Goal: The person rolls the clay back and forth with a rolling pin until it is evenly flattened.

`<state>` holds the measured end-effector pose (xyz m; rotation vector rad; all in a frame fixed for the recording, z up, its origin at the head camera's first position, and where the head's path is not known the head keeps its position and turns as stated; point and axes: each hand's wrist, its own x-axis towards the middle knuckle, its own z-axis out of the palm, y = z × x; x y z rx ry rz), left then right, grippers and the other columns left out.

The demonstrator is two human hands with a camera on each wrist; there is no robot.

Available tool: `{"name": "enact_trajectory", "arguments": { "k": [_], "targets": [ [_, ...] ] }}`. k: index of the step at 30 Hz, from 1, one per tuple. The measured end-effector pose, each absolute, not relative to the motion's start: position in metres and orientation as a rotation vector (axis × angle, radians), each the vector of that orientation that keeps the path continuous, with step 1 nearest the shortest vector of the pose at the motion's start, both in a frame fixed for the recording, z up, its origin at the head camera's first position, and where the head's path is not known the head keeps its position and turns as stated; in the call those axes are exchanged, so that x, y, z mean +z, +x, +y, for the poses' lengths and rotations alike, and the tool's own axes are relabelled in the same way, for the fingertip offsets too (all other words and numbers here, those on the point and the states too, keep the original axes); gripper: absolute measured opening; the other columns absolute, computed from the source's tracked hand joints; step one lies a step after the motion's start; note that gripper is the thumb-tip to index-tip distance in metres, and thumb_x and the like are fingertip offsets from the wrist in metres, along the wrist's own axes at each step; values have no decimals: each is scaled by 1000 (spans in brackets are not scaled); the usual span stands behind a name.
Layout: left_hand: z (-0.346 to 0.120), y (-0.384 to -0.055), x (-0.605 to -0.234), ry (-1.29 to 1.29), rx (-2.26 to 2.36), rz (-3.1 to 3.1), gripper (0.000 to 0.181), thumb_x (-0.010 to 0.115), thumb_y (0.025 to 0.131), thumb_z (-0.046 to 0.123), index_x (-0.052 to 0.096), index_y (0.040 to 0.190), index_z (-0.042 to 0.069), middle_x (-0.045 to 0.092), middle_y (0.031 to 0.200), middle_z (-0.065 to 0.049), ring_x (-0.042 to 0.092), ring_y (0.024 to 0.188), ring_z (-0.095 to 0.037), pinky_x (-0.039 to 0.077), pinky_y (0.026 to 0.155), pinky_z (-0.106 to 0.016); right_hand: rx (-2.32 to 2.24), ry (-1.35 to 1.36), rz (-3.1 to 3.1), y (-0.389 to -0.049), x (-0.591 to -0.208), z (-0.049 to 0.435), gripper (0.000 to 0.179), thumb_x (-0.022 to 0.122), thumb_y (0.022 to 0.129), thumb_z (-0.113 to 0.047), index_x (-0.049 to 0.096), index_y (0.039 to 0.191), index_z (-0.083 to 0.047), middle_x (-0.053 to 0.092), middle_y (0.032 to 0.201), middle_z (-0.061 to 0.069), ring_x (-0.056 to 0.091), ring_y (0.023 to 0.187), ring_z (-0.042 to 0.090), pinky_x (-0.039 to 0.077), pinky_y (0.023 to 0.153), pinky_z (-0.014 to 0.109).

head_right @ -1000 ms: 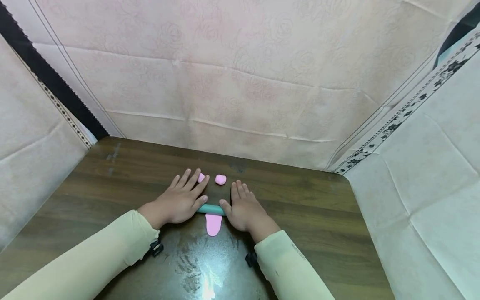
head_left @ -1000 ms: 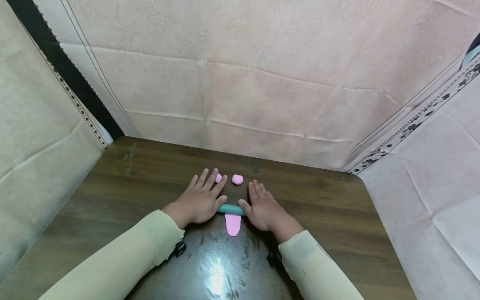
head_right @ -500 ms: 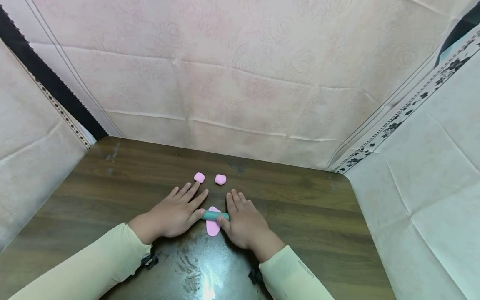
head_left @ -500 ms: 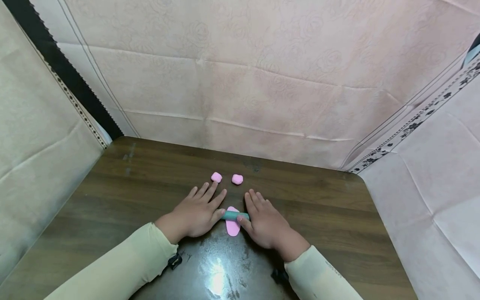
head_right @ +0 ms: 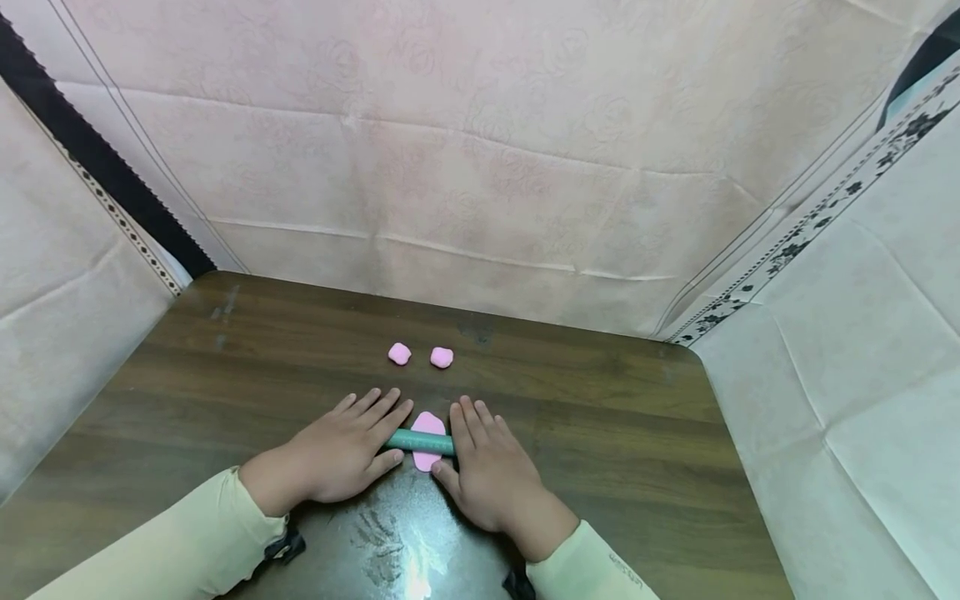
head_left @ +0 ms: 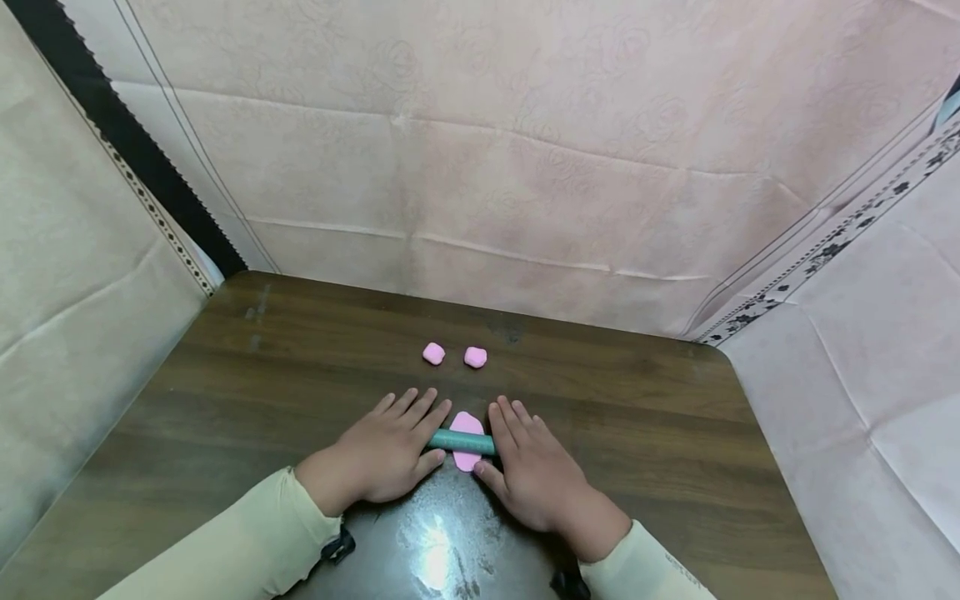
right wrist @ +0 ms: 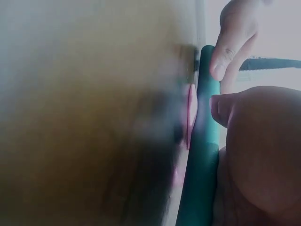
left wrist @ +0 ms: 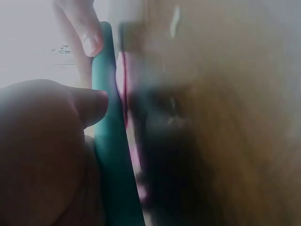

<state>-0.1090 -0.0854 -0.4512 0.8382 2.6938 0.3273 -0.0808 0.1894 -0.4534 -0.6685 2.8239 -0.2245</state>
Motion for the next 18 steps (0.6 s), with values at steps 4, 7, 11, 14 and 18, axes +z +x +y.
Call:
{"name": "enact_trajectory", "arguments": {
  "k": [4,7,11,14,18],
  "targets": [
    [-88,-101,-451,844,350,2693,77,43,119,60,24,182,20,20,189,-12,18,176,-40,19,141,-64,-236,-683,2829,-72,-453,189,85,44,119,-59,17,181,-7,14,190,14,14,177,36,26,140,60],
    [-90,-94,-451,852,369,2694,77,44,118,60,24,182,20,18,190,-11,16,176,-40,19,141,-64,-230,-707,2841,-66,-452,189,85,45,119,-59,18,181,-7,16,190,15,15,177,37,27,139,60],
    [-94,-84,-450,869,387,2696,78,47,118,59,25,181,20,18,190,-11,16,176,-39,20,140,-65,-205,-726,2843,-57,-453,190,87,45,118,-61,19,181,-8,14,190,14,14,177,37,27,139,61],
    [-95,-75,-449,897,395,2709,78,48,118,58,26,181,18,19,189,-13,17,176,-40,21,140,-65,-188,-725,2839,-51,-454,191,87,44,118,-63,17,182,-10,12,191,12,11,178,36,26,139,61],
    [-97,-63,-450,936,397,2745,79,49,118,58,28,180,15,22,189,-14,19,175,-41,24,138,-66,-168,-737,2845,-42,-455,192,86,42,118,-63,16,182,-12,11,191,11,10,178,34,26,139,61]
  ]
}}
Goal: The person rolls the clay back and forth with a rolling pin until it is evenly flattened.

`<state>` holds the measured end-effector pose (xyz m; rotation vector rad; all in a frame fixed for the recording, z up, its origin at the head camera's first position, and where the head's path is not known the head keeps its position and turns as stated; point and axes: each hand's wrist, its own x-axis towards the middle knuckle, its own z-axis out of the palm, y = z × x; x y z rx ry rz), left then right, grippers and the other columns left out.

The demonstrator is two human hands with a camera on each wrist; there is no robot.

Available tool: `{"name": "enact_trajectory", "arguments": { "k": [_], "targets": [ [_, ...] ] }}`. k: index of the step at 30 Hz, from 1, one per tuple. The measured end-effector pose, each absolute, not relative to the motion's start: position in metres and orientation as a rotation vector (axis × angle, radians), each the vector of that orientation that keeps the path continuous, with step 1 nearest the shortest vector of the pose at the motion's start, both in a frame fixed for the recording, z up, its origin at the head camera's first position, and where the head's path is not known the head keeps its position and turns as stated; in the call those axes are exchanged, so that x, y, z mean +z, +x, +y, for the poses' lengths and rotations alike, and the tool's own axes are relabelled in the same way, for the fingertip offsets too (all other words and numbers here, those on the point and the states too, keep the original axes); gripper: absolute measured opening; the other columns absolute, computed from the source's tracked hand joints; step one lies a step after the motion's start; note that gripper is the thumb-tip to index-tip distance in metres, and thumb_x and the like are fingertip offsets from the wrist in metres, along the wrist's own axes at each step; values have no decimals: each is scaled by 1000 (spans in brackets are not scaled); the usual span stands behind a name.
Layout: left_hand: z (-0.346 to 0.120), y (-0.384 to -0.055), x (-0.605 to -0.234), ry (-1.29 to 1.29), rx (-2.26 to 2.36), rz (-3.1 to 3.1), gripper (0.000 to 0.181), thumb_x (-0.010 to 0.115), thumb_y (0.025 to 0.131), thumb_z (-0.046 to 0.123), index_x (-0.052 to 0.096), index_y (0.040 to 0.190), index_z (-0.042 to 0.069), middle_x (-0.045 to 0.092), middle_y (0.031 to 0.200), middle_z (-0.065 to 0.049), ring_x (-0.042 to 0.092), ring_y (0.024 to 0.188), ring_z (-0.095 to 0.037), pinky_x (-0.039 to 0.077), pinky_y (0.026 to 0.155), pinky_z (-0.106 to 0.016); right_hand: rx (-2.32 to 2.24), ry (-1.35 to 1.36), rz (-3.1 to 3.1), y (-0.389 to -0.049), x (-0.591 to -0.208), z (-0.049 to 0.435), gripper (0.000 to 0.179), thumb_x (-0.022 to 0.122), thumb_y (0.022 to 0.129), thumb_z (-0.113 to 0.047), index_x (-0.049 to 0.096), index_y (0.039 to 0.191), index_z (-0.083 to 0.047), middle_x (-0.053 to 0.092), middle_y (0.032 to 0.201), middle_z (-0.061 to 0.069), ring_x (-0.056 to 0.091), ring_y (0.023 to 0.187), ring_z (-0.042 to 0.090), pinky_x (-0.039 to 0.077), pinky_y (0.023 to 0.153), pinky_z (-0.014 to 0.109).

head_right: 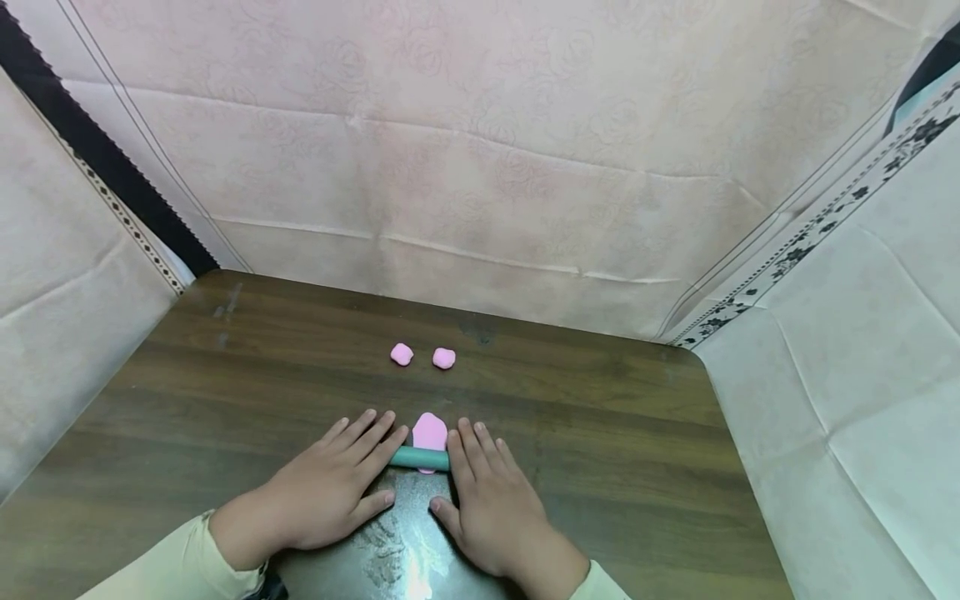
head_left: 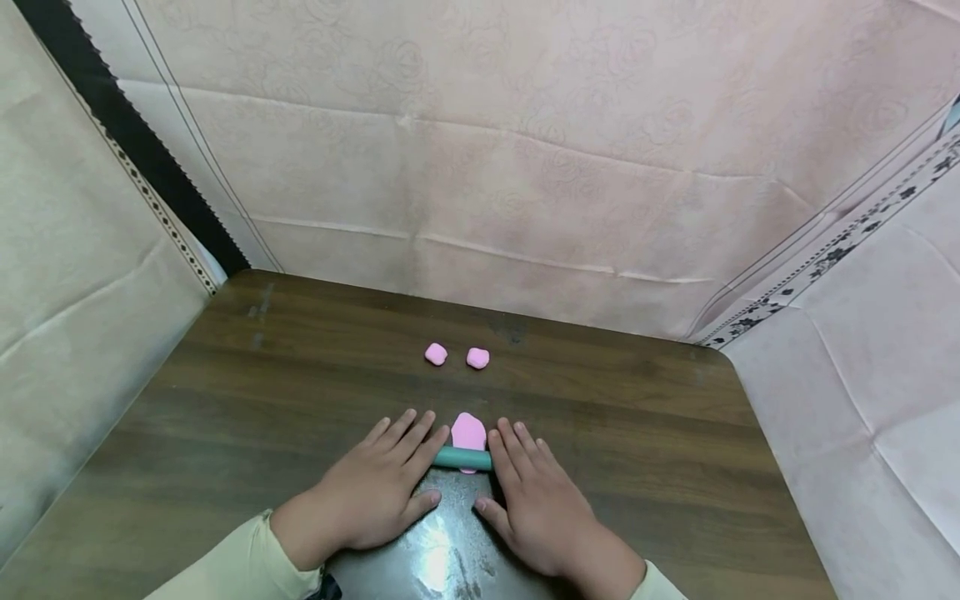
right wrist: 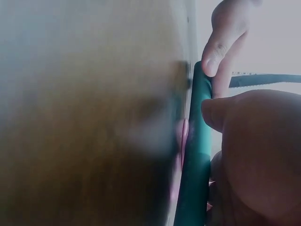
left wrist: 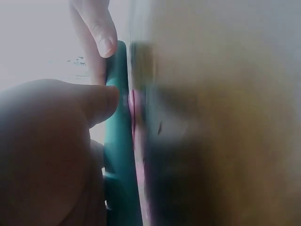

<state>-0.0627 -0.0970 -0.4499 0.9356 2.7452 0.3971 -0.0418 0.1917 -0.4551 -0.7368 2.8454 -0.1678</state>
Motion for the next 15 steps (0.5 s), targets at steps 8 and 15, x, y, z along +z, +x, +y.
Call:
{"name": "enact_trajectory", "arguments": {
  "k": [8,15],
  "targets": [
    [-100,-42,-453,949,383,2777,80,48,117,60,25,181,18,19,190,-12,18,176,-39,25,138,-66,-150,-755,2848,-23,-451,190,86,41,118,-63,18,181,-10,11,191,12,12,177,35,26,139,61],
    [-102,-30,-452,957,359,2790,82,48,116,63,26,181,18,20,189,-12,19,176,-39,28,137,-66,-138,-773,2866,-11,-454,188,86,37,118,-65,20,181,-8,14,190,14,19,176,36,32,137,62]
  ]
}}
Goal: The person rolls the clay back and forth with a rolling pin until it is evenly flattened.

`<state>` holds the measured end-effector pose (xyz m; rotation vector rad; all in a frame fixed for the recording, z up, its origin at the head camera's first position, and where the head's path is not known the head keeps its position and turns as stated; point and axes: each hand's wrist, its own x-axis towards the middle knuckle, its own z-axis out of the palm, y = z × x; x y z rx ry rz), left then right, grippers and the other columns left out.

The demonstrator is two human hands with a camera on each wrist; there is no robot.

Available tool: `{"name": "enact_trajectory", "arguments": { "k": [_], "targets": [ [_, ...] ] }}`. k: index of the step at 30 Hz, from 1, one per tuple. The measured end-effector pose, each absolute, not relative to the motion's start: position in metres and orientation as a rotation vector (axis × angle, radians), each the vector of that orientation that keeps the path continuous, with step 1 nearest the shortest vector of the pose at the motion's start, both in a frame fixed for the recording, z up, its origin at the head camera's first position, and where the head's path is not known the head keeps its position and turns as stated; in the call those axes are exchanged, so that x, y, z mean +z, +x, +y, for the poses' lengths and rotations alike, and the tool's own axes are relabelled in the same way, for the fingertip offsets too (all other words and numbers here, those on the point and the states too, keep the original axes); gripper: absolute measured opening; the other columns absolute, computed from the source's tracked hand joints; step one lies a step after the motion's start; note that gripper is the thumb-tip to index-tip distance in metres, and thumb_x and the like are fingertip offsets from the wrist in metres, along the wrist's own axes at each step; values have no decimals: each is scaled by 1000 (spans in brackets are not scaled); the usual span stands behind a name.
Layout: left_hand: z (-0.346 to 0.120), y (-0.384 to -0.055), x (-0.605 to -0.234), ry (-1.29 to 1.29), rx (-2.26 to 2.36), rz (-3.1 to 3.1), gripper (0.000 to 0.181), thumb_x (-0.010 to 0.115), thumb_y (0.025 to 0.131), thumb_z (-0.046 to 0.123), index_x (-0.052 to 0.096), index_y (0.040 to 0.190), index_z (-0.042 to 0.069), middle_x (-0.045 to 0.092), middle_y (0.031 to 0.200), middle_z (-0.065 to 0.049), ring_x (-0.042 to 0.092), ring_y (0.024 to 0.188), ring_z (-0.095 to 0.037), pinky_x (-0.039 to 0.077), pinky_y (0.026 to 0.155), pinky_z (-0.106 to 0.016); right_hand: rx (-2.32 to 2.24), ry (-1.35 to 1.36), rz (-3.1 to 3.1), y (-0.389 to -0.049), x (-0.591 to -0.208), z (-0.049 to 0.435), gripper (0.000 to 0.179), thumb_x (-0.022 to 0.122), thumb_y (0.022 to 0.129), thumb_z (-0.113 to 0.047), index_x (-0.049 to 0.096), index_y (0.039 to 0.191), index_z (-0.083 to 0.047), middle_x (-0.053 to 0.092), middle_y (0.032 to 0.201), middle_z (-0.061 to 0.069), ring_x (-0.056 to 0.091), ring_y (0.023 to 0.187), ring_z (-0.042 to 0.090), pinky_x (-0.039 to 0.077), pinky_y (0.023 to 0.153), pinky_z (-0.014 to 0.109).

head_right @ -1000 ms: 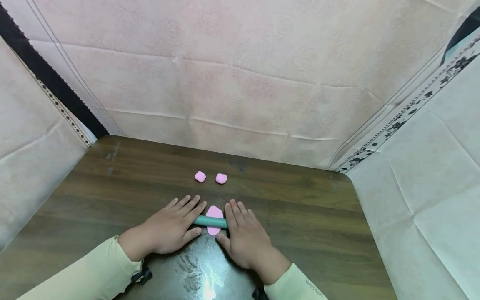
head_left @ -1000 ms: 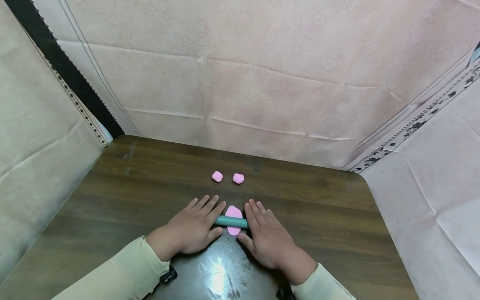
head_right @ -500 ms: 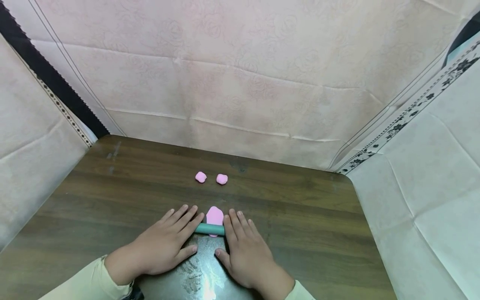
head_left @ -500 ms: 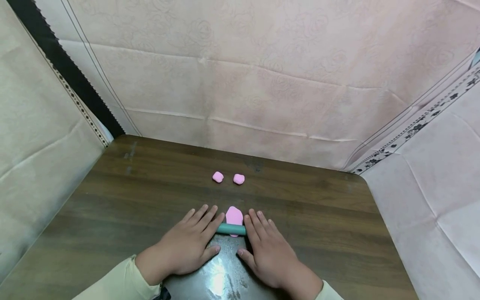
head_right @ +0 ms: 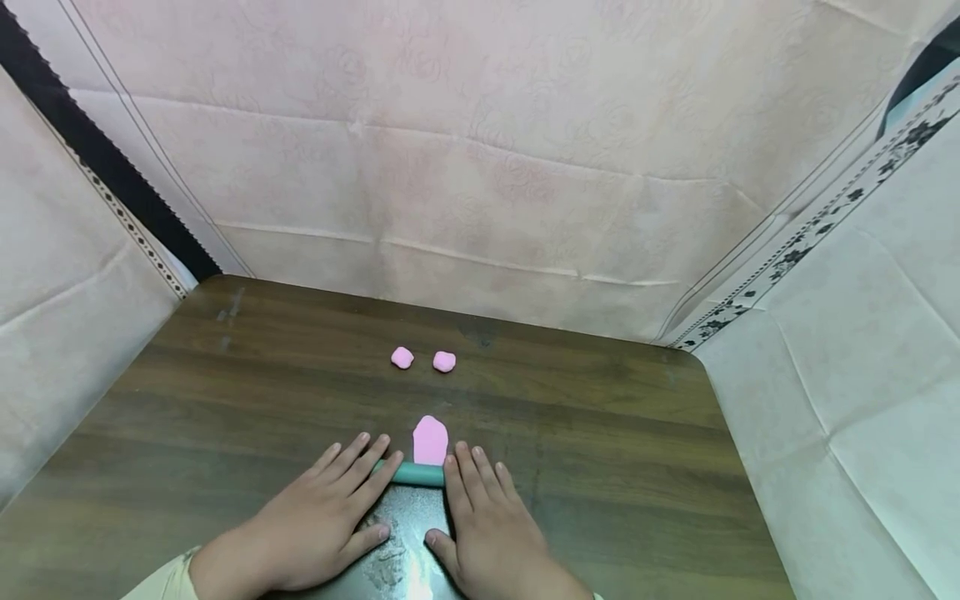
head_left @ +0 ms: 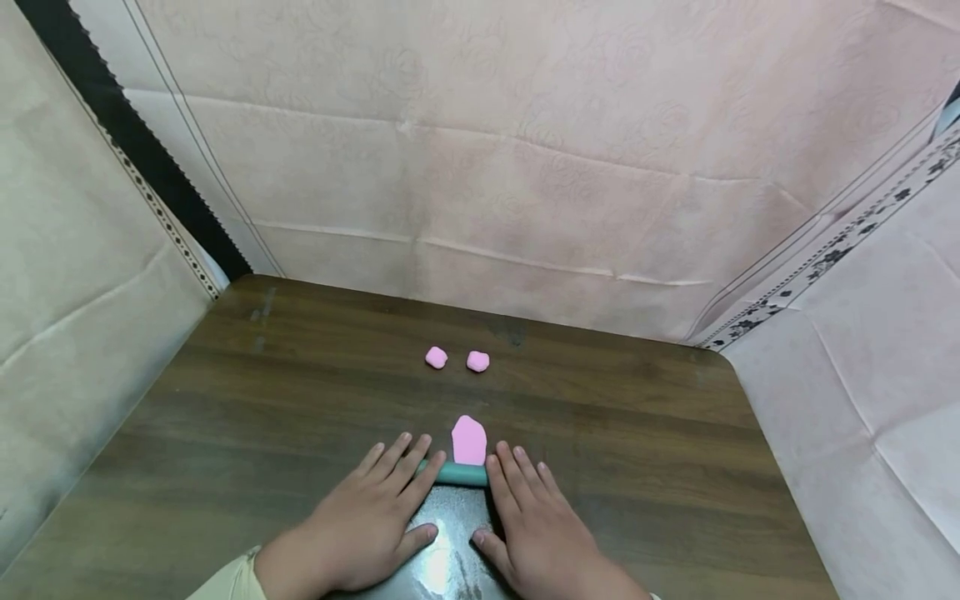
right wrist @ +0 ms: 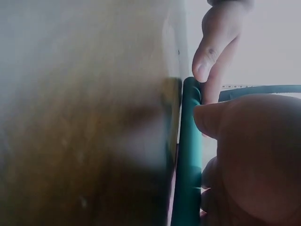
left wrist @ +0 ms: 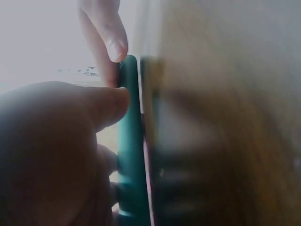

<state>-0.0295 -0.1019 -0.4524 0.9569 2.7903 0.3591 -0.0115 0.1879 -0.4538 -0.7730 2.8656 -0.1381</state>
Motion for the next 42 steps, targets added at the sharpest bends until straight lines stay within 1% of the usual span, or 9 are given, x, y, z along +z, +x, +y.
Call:
{"name": "enact_trajectory", "arguments": {
  "k": [3,8,12,16,21,26,33,37,42],
  "targets": [
    [-103,-25,-451,964,346,2792,83,50,115,63,27,181,17,22,189,-12,22,175,-41,30,136,-66,-125,-768,2860,-8,-456,188,88,37,118,-67,19,181,-8,14,190,13,21,176,36,33,136,62],
    [-103,-20,-450,981,329,2793,84,52,115,62,28,180,15,23,189,-14,22,175,-42,31,136,-65,-132,-756,2843,-3,-455,187,88,35,118,-68,20,181,-9,13,191,12,20,176,35,33,136,62],
    [-101,-18,-451,997,320,2814,84,52,115,63,31,179,13,25,187,-16,25,173,-44,33,135,-65,-124,-755,2848,-1,-455,186,87,34,118,-67,21,181,-9,14,190,13,21,176,35,34,136,62],
    [-98,-15,-452,966,342,2817,85,53,115,63,31,179,12,25,187,-18,24,173,-46,32,135,-66,-96,-761,2859,0,-456,185,87,34,118,-67,22,180,-8,15,190,13,21,176,35,34,136,61],
    [-91,-18,-456,926,385,2839,86,53,115,61,25,180,12,21,188,-18,19,174,-47,27,136,-69,-68,-763,2907,-3,-456,183,87,37,118,-66,22,180,-7,15,190,15,21,176,36,33,136,61],
    [-86,-29,-461,907,423,2857,85,52,116,60,24,181,13,22,188,-18,16,175,-47,23,136,-71,-84,-750,2946,-10,-454,180,85,39,119,-63,24,179,-5,17,189,17,21,176,38,31,137,62],
    [-81,-51,-463,866,443,2832,82,48,117,59,26,180,12,21,188,-19,14,175,-47,18,137,-72,-134,-691,2932,-29,-455,178,85,34,119,-65,20,181,-8,13,190,15,14,177,37,26,139,63],
    [-80,-62,-462,846,448,2820,81,47,118,59,26,180,13,21,188,-18,14,175,-47,17,138,-72,-158,-649,2922,-42,-456,176,85,33,119,-64,20,181,-8,13,190,15,12,177,37,23,140,63],
    [-78,-75,-460,814,483,2797,77,45,119,57,27,180,14,20,188,-17,12,175,-48,14,138,-73,-184,-605,2929,-56,-458,174,84,34,119,-63,20,180,-7,13,190,17,12,177,40,19,140,66]
  ]
}}
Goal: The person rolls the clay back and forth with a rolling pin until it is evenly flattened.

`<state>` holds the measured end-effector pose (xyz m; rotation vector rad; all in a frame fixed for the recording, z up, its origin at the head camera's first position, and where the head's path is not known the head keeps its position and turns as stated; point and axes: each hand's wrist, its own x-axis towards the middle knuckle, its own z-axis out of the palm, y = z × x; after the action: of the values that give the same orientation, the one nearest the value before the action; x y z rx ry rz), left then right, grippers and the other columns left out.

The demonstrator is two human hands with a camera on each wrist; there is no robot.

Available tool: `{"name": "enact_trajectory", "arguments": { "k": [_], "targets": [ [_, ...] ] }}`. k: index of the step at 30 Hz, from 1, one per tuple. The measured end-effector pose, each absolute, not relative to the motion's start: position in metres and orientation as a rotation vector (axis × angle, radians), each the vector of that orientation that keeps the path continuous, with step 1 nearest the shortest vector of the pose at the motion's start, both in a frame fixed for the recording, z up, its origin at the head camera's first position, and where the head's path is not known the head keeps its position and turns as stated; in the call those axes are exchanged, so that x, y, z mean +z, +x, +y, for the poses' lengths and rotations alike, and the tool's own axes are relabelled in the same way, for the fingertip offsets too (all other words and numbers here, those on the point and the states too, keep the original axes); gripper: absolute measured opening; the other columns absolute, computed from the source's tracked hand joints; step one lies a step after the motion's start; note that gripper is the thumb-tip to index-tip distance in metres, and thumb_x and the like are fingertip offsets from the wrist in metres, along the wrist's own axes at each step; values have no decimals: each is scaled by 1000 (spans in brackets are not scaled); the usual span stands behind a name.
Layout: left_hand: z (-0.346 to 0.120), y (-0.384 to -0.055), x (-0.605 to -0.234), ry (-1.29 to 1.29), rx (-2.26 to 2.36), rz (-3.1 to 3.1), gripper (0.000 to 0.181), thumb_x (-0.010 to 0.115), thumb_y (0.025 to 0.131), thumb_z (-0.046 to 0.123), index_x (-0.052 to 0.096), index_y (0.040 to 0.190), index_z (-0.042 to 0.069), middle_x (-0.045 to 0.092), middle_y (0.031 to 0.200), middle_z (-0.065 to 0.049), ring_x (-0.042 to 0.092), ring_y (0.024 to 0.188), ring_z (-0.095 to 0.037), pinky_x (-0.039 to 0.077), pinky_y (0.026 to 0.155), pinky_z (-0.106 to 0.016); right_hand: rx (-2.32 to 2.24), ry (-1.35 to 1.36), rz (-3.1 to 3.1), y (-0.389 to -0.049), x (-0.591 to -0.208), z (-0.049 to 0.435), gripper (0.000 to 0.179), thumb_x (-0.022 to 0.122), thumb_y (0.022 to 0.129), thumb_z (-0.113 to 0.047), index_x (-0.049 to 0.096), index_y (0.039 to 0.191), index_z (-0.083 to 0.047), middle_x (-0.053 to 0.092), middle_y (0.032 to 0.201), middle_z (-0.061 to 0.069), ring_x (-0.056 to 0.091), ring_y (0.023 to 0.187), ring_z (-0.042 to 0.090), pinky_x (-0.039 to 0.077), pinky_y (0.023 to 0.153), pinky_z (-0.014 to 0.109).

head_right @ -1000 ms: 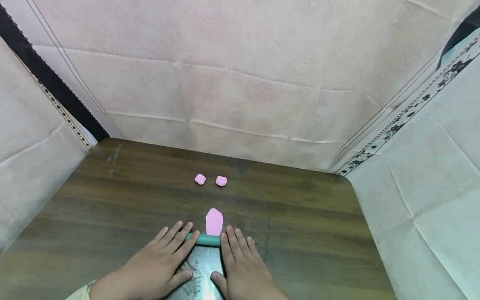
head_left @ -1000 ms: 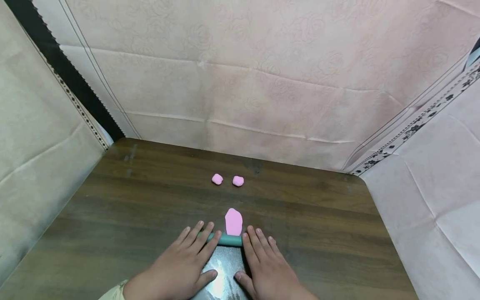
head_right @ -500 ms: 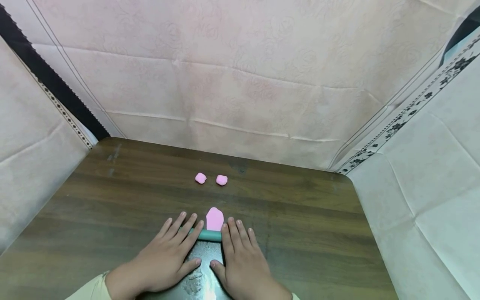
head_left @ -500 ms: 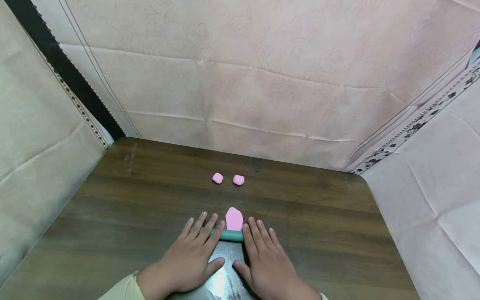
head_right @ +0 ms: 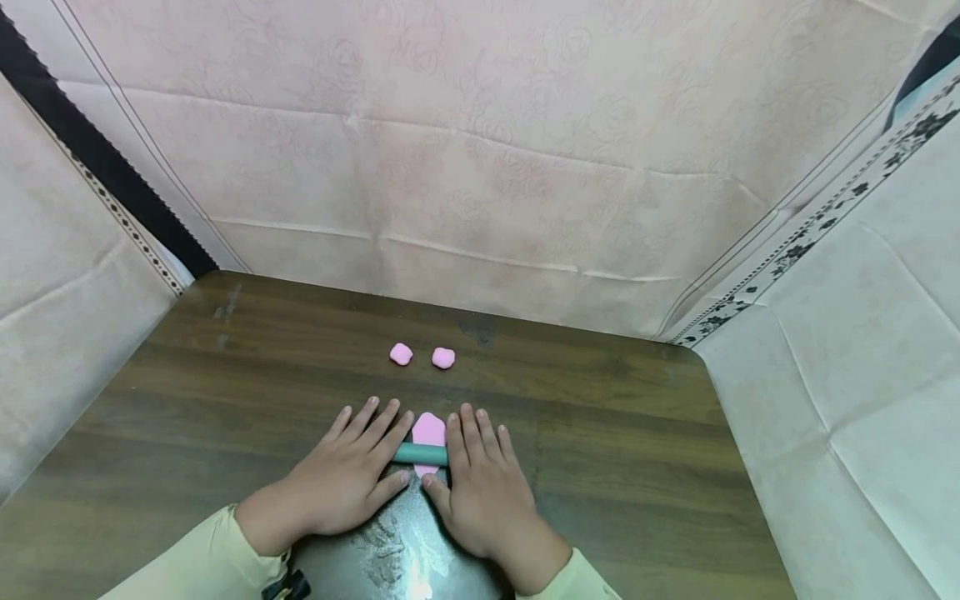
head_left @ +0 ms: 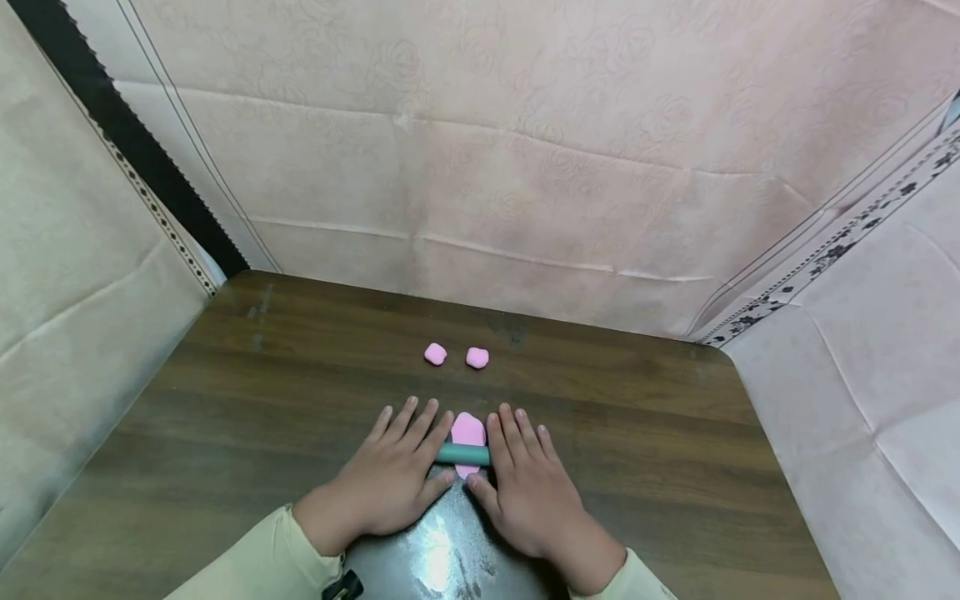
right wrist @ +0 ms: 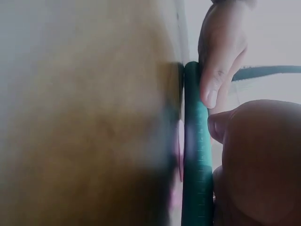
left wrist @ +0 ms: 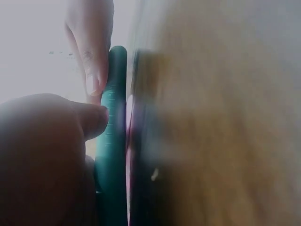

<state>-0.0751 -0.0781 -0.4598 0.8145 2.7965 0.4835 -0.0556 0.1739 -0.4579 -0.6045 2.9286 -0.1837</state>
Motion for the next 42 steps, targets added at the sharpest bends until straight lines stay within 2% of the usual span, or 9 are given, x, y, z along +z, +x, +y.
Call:
{"name": "enact_trajectory", "arguments": {
  "k": [12,17,22,32,42],
  "targets": [
    [-74,-108,-460,782,464,2829,77,39,120,59,26,180,14,14,190,-14,6,176,-47,8,138,-75,-181,-542,2901,-92,-454,172,86,31,119,-65,17,181,-8,8,191,15,11,177,40,19,140,66],
    [-72,-122,-463,765,438,2849,78,36,120,61,21,181,15,8,191,-12,2,177,-46,7,139,-74,-204,-507,2900,-105,-455,172,87,31,118,-66,17,181,-9,9,191,15,9,177,40,17,141,65],
    [-71,-138,-465,739,428,2842,80,33,119,63,16,182,17,2,191,-9,-1,177,-45,5,139,-73,-194,-471,2895,-118,-457,170,89,25,117,-70,12,182,-10,6,191,14,5,178,39,13,142,63],
    [-66,-166,-465,681,385,2849,82,29,120,63,6,183,16,0,191,-13,-6,177,-45,4,140,-70,-209,-419,2884,-144,-461,170,91,18,116,-73,6,182,-12,2,191,12,2,178,39,11,143,62],
    [-61,-183,-460,657,308,2875,82,31,119,63,3,183,19,-4,192,-12,-8,177,-44,2,141,-68,-234,-409,2876,-161,-456,170,89,24,118,-70,6,182,-10,1,191,13,1,178,41,13,142,63]
  ]
}}
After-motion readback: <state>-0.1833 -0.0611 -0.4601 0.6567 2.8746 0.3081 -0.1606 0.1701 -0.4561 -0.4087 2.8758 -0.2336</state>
